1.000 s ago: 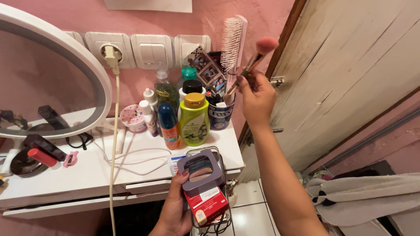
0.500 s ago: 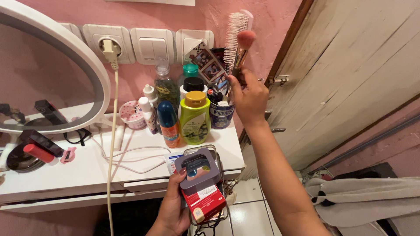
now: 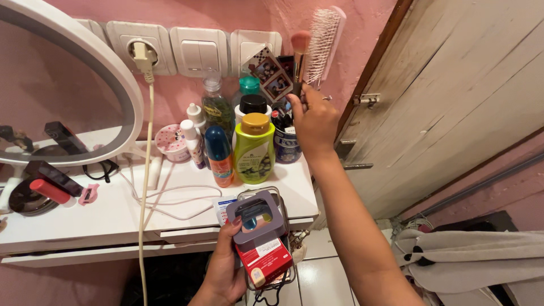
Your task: The person picks up a makeup brush and a small container, puts them on a dresser, and then takes various items like glasses, makeup palettes, and small boxes from drawers and the floor to organize them on the surface.
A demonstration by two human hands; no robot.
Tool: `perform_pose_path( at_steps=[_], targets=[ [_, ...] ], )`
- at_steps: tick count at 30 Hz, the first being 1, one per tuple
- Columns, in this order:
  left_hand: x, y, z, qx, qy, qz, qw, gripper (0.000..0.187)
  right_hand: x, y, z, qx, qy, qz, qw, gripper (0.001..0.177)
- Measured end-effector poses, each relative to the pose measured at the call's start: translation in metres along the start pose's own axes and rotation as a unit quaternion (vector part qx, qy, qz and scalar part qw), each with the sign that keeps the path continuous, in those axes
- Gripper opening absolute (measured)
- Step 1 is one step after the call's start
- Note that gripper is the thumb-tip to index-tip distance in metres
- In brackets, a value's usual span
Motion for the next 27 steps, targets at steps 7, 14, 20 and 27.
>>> perform_pose_path(
  at_steps=[7, 14, 20, 27],
  targets=[
    [0.005, -0.002, 0.004, -0.005, -0.004, -0.004, 1.0, 0.06, 0.002, 0.006, 0.004, -0.056, -0.043, 0.07, 0.995, 0.029],
    [0.008, -0.007, 0.007, -0.012, 0.011, -0.002, 1.0, 0.058, -0.016, 0.01, 0.006, -0.008, 0.04, 0.043, 0.998, 0.03],
    [0.013, -0.007, 0.009, -0.006, 0.01, 0.002, 1.0, 0.057, -0.017, -0.002, 0.013, 0.023, 0.052, -0.017, 0.998, 0.027],
    [0.018, -0.015, 0.011, 0.03, 0.007, 0.008, 0.999, 0.055, -0.039, -0.043, 0.058, 0.085, 0.179, -0.278, 0.94, 0.019]
  ],
)
Point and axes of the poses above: each hand's wrist, its own z-axis away from the middle knuckle, its own y-axis out of the palm, x = y × z, the point moved 7 cm from there along -z, towards the middle knuckle, and after that the axes turned 11 degrees about y, right-handed, at the moved point
